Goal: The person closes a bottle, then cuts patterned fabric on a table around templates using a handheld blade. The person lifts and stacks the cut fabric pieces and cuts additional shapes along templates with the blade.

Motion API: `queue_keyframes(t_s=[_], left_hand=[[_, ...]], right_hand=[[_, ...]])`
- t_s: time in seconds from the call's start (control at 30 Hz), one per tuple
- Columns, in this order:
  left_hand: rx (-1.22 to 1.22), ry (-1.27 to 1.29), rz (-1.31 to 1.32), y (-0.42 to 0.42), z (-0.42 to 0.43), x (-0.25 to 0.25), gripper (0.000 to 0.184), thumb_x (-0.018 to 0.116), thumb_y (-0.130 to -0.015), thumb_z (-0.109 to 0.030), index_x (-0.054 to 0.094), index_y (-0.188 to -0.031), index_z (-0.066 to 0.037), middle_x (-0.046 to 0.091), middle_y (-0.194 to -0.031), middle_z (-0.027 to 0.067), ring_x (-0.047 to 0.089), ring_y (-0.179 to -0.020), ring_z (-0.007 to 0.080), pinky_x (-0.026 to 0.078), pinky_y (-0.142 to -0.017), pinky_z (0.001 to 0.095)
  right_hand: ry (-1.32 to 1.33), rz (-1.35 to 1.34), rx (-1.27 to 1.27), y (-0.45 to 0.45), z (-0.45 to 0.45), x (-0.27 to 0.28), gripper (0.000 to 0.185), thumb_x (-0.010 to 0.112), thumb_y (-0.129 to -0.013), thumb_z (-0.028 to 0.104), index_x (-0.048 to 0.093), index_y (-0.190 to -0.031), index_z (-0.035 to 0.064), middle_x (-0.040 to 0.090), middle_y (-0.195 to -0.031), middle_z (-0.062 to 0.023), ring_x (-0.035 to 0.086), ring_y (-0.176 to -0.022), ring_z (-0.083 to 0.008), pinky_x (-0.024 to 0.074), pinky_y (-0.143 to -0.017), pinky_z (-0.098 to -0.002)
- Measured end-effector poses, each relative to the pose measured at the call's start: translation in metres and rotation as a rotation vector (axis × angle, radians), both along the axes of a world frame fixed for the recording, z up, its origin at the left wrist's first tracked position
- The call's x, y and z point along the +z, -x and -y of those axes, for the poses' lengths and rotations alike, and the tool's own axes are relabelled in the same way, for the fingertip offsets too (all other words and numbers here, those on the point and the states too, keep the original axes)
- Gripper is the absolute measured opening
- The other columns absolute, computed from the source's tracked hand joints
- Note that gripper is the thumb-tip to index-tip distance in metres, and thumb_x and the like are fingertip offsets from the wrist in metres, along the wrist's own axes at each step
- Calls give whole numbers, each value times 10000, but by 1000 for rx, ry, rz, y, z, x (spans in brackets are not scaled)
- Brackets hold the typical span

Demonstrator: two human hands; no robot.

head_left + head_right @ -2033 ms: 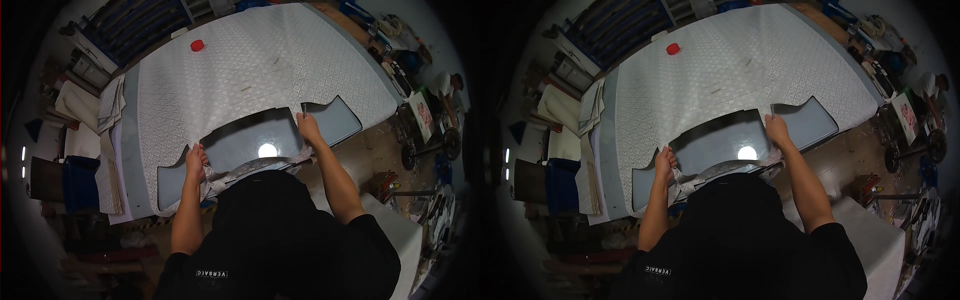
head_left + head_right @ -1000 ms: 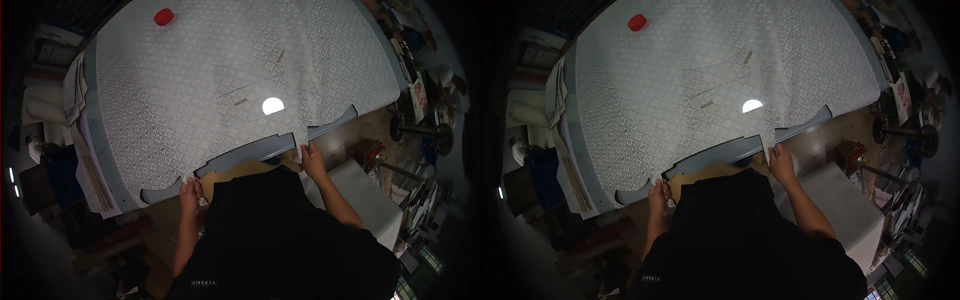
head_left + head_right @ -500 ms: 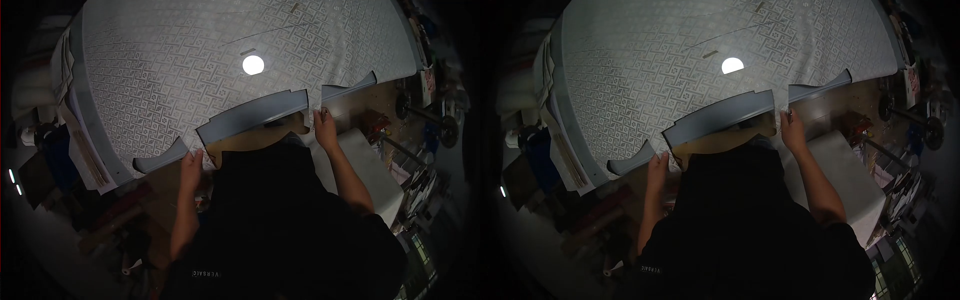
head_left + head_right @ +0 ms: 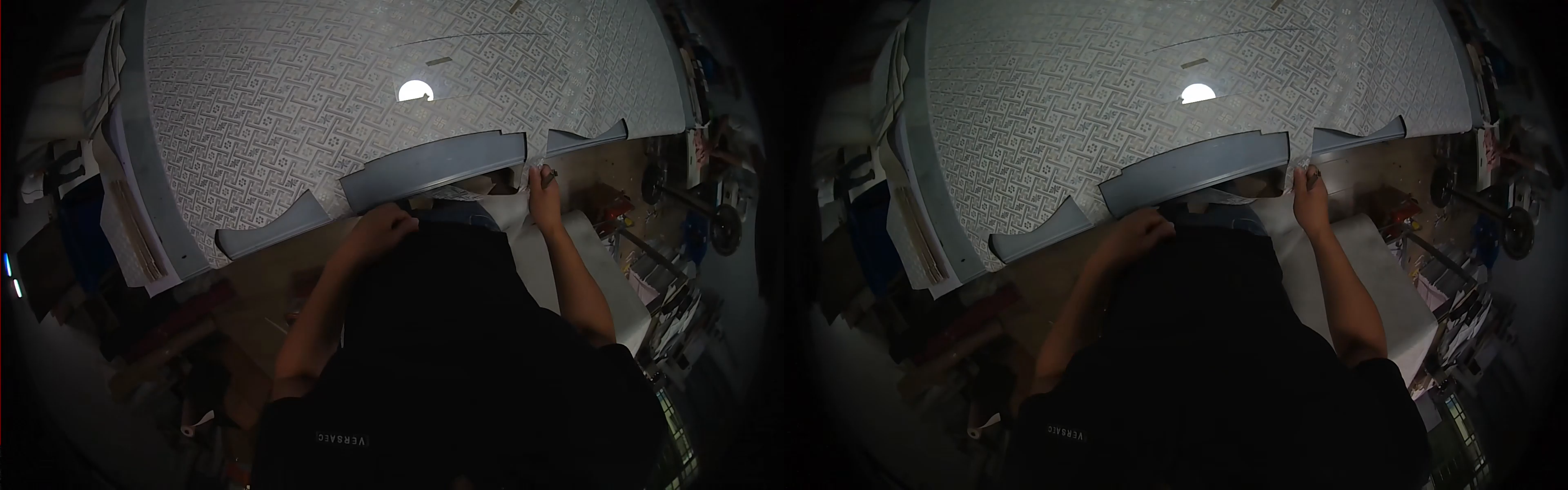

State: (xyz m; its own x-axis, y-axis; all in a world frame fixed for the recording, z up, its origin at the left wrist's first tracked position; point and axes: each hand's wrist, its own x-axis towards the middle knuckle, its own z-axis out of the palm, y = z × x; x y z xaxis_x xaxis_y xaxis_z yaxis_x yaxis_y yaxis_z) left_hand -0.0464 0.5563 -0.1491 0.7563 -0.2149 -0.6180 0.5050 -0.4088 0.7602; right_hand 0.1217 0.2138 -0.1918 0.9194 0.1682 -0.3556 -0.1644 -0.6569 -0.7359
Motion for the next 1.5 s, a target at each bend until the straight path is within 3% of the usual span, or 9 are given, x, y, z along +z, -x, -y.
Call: queue_keyframes(t_s=[0.3,0.37,0.5,0.57,0.73,0.9,1.23,1.4,1.5], left_hand=[[99,243,-161,17,-9,-11,365,694,-969,-299,686,-1233,-47,717,-1188,132,667,-1114,261,505,-973,371],[122,289,-196,21,-14,-18,363,709,-961,-285,688,-1234,-47,719,-1190,125,665,-1125,251,504,-981,363],[154,454,-163,34,-22,-26,288,726,-953,-199,717,-1208,-67,703,-1265,93,649,-1167,210,496,-1011,338],[157,456,-116,42,-24,-20,259,729,-941,-154,732,-1191,-87,683,-1309,82,644,-1179,215,496,-1024,341],[145,354,42,52,-20,-10,285,751,-884,-50,766,-1146,-162,624,-1420,41,622,-1222,240,507,-1034,347],[136,159,393,58,5,-7,384,791,-783,7,784,-1101,-208,659,-1369,16,614,-1216,236,538,-983,329],[289,78,462,40,60,12,407,743,-735,94,783,-1069,-136,732,-1231,31,677,-1097,254,572,-938,339],[404,43,409,32,81,28,332,752,-726,129,785,-996,-59,745,-1011,64,688,-1048,261,562,-972,361],[450,43,424,27,91,35,302,757,-724,151,786,-955,-41,684,-868,56,684,-999,250,553,-991,379]], right_hand=[[9,51,-33,7,-1,-11,306,484,-1088,256,529,-919,5,508,-782,-48,455,-737,-146,415,-688,-341],[42,82,-75,9,-8,-5,334,485,-1082,261,508,-877,-2,541,-766,-121,517,-722,-208,439,-695,-361],[98,74,-82,12,-3,-13,332,482,-1081,260,512,-883,-5,545,-770,-131,521,-725,-216,441,-699,-364],[55,153,-48,12,-1,-17,318,482,-1088,281,555,-943,7,505,-759,-26,455,-709,-128,405,-664,-319],[35,46,-72,7,-2,-17,314,489,-1085,290,552,-949,14,507,-768,-24,453,-715,-127,407,-667,-323],[36,10,-14,-1,-5,-9,319,480,-1076,268,521,-902,3,532,-763,-72,492,-719,-170,424,-683,-341],[-205,-129,118,-20,21,-23,287,521,-1081,268,526,-892,52,499,-769,-1,449,-737,-103,409,-680,-290],[-194,-157,176,-25,28,-23,280,519,-1085,269,544,-917,47,513,-777,-3,464,-741,-108,418,-689,-289],[-68,38,86,-21,26,-15,275,512,-1086,266,556,-939,39,534,-778,-16,484,-741,-118,432,-700,-292]])
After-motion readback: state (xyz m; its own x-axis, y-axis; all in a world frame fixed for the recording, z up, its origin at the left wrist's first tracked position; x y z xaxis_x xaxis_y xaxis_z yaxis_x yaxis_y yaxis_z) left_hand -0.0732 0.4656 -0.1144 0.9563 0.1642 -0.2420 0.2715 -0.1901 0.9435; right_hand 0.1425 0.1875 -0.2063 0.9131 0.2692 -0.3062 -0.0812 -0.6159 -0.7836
